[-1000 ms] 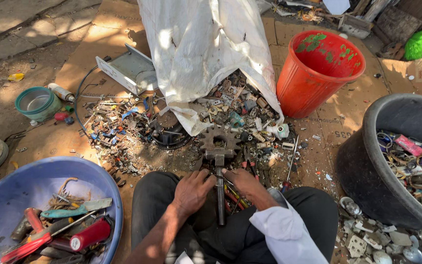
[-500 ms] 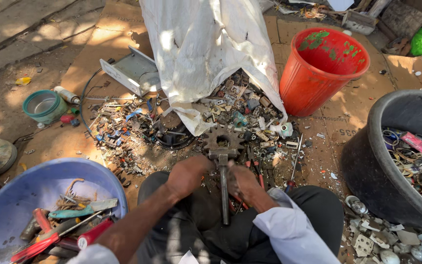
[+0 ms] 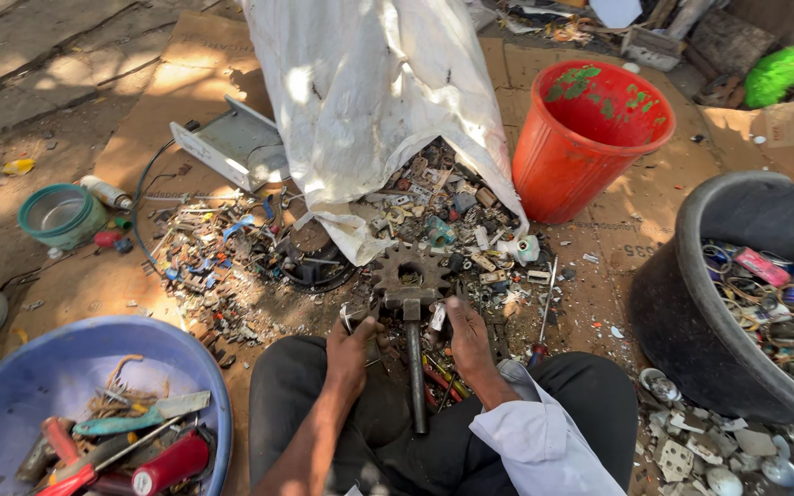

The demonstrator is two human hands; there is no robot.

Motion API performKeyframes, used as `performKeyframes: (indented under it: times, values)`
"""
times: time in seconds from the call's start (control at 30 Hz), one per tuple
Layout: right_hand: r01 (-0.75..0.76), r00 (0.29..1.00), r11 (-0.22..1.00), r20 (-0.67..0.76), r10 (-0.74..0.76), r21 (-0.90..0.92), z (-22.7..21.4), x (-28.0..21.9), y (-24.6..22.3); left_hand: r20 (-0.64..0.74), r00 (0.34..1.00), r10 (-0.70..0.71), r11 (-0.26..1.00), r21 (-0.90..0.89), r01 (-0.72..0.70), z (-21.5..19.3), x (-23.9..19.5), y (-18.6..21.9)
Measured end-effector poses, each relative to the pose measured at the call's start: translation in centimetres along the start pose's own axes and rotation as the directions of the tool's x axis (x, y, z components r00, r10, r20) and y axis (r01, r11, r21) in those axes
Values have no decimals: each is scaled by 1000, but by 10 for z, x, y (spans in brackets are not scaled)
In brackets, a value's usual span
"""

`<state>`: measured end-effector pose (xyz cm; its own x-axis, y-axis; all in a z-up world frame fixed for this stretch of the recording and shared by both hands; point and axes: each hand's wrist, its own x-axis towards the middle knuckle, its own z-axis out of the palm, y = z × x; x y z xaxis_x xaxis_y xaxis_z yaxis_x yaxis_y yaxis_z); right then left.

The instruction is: The person sits on the ground and uses a hammer to repeatedly strike a metal gear-like object placed on a circular metal base. The person adjusts the object's position between strikes to break it into smaller pieces.

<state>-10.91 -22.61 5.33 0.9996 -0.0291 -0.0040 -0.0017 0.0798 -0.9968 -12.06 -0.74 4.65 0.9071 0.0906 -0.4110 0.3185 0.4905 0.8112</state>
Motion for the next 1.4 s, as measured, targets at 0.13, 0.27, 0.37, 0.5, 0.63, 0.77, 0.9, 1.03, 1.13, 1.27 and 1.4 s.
performKeyframes:
  times: [0.13,0.27,0.37,0.5,0.63,0.77,0.9,1.03,1.13,1.27,1.4]
  values:
    - [-224,974,896,-65,215,-384,-36,-13,-37,44,985,-167,980,-103,171,2,6,14]
    - [-208,863,780,-487,-138,-590,-137,-84,-86,155,968,-197,961,-163,222,2,-2,21]
    - [-245,704,643,-589,-397,-726,-233,-160,-98,195,958,-212,957,-159,244,2,-4,21]
    - [-510,518,672,-816,-258,-537,-316,-239,-87,235,949,-211,956,-151,250,7,-4,17]
    - [-569,758,13,-530,-381,-822,-357,-292,-94,290,932,-219,947,-168,275,8,-9,21]
    - [-662,748,39,-663,-42,-749,-377,-311,-118,337,924,-180,937,-226,266,7,-18,26]
    - [-710,697,65,-685,213,-702,-359,-281,-136,287,939,-189,948,-197,250,7,-25,28]
    - [-662,747,241,-601,283,-710,-335,-238,-151,264,946,-188,958,-164,236,12,-27,21]
    - [-321,828,750,-556,-73,-578,-338,-193,-171,281,948,-149,957,-198,210,13,-33,17]
    - [-147,807,931,-585,-82,-333,-283,-141,-179,216,964,-154,934,-286,213,17,-52,18]
    - [-184,983,426,-167,77,-886,-129,-134,-128,468,883,18,846,-477,236,36,-70,5]
